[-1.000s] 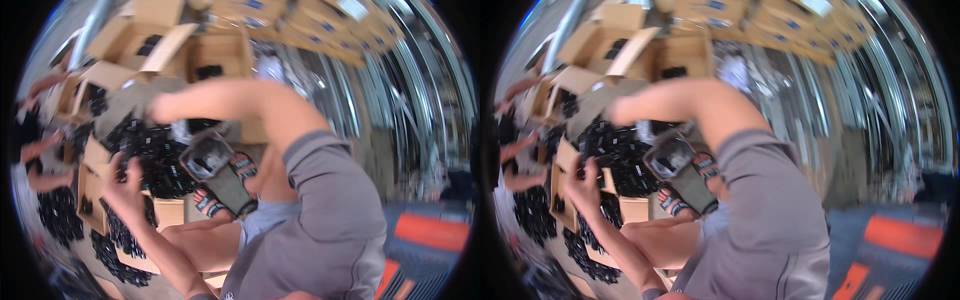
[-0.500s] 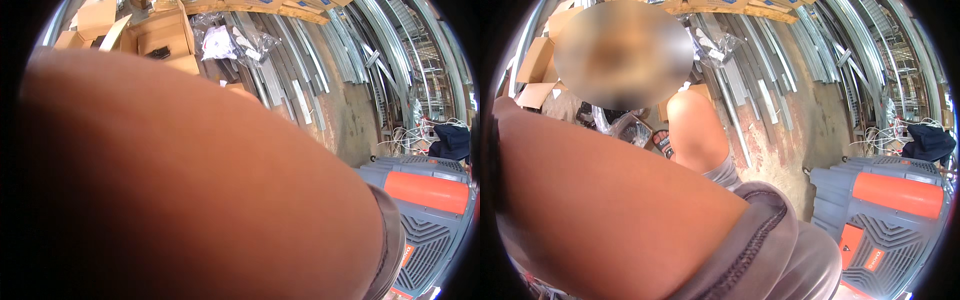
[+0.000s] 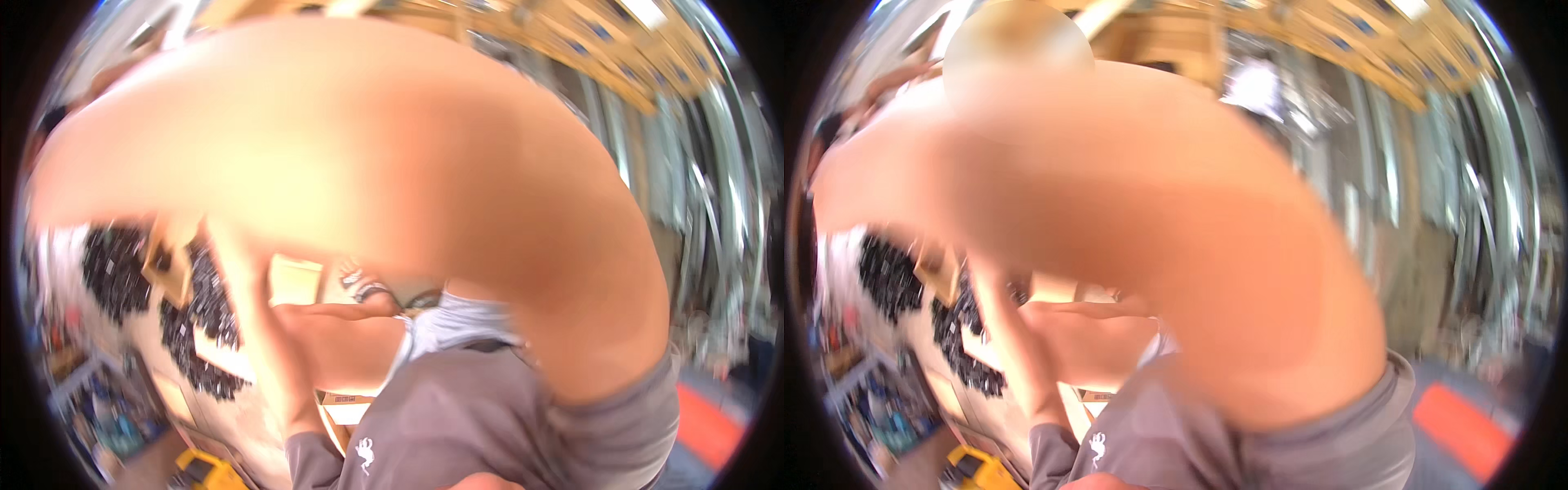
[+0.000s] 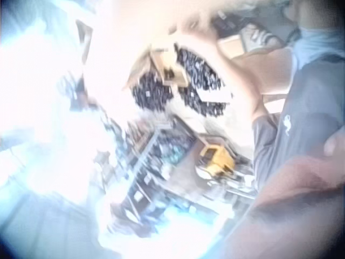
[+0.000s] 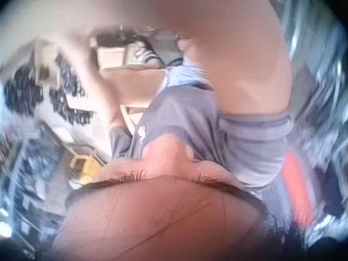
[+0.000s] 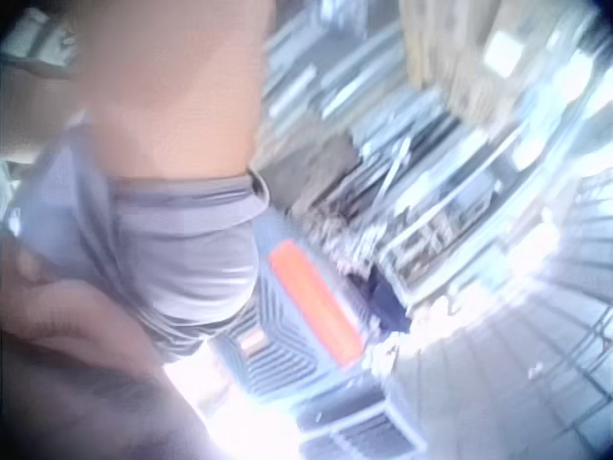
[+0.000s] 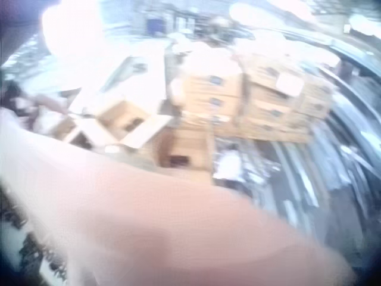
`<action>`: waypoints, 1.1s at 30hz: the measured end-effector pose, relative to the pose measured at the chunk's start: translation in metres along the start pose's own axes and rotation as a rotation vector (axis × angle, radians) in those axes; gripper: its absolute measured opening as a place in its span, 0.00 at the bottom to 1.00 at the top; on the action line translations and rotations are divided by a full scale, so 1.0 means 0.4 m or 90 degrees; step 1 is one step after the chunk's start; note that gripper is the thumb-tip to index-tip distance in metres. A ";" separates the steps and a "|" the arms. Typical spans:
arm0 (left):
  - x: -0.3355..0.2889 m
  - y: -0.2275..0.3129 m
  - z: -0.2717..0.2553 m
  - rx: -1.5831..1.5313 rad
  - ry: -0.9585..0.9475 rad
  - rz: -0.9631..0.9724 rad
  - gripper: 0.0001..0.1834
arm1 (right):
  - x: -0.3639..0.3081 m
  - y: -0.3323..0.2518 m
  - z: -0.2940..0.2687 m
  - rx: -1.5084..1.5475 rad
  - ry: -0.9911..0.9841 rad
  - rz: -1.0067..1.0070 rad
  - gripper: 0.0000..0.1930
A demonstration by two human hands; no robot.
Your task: The person assembles black plastic corner connectors by joining multiple plastic pieces together by hand.
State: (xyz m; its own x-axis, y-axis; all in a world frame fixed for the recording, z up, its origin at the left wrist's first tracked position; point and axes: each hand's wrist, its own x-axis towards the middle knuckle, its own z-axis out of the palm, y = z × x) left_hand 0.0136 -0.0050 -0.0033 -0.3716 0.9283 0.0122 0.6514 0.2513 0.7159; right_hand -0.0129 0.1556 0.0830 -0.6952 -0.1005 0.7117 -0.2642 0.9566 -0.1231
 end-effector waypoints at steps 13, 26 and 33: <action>-0.028 0.015 0.008 0.020 0.106 0.144 0.21 | -0.404 -0.180 -0.182 0.234 0.020 0.369 0.06; 0.003 0.041 0.029 0.049 0.055 0.120 0.21 | -0.495 -0.138 -0.148 0.081 -0.007 0.215 0.06; 0.002 0.056 0.038 0.058 0.039 0.110 0.21 | -0.509 -0.144 -0.152 0.043 0.011 0.229 0.06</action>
State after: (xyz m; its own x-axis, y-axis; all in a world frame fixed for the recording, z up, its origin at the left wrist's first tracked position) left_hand 0.0378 0.0057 0.0023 -0.2872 0.9419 0.1741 0.7647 0.1160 0.6339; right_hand 0.1846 0.1374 -0.0129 -0.7408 0.2448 0.6255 -0.0485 0.9093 -0.4132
